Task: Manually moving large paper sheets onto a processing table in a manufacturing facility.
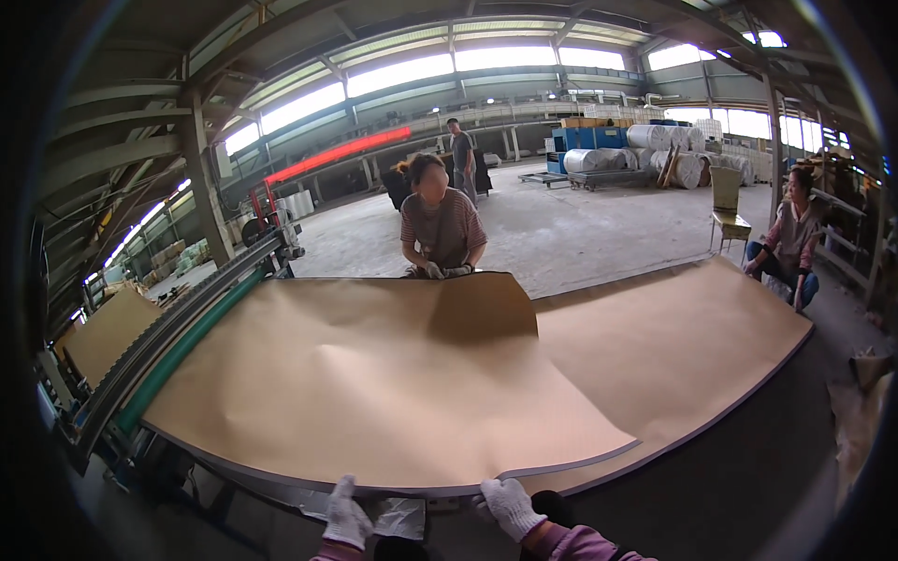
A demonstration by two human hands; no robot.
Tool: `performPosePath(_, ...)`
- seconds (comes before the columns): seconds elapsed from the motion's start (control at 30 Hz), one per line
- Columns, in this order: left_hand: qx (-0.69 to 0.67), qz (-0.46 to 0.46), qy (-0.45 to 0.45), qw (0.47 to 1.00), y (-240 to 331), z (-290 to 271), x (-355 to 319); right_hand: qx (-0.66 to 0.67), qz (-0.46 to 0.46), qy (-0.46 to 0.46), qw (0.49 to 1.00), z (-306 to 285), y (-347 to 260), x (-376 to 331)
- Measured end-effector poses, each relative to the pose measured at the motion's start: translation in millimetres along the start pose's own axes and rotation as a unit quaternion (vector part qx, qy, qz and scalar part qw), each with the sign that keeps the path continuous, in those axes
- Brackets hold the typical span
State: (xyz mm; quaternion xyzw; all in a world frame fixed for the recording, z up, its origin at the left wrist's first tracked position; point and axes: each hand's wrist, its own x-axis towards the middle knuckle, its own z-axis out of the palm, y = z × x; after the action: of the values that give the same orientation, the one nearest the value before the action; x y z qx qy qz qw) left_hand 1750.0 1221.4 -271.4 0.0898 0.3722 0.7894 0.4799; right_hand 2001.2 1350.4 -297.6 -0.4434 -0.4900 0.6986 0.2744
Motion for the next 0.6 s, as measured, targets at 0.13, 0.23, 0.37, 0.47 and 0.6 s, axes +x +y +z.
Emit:
performPosePath(0.13,0.004,0.055,0.080,0.995,56,-70,5,-0.094,-0.128,0.052,0.986,-18,-26,-36)
performPosePath(0.23,0.011,0.021,0.055,0.998,72,-61,3,-0.090,-0.118,0.024,0.989,-45,-41,-41)
performPosePath(0.37,0.179,0.031,0.065,0.981,58,-47,20,0.107,-0.043,0.006,0.993,-85,-54,-43)
performPosePath(0.47,0.225,0.033,0.061,0.972,35,5,15,-0.059,-0.174,0.055,0.981,-147,-11,-14)
performPosePath(0.6,0.339,0.089,-0.002,0.937,12,-1,8,0.251,0.005,0.036,0.967,-83,-50,-65)
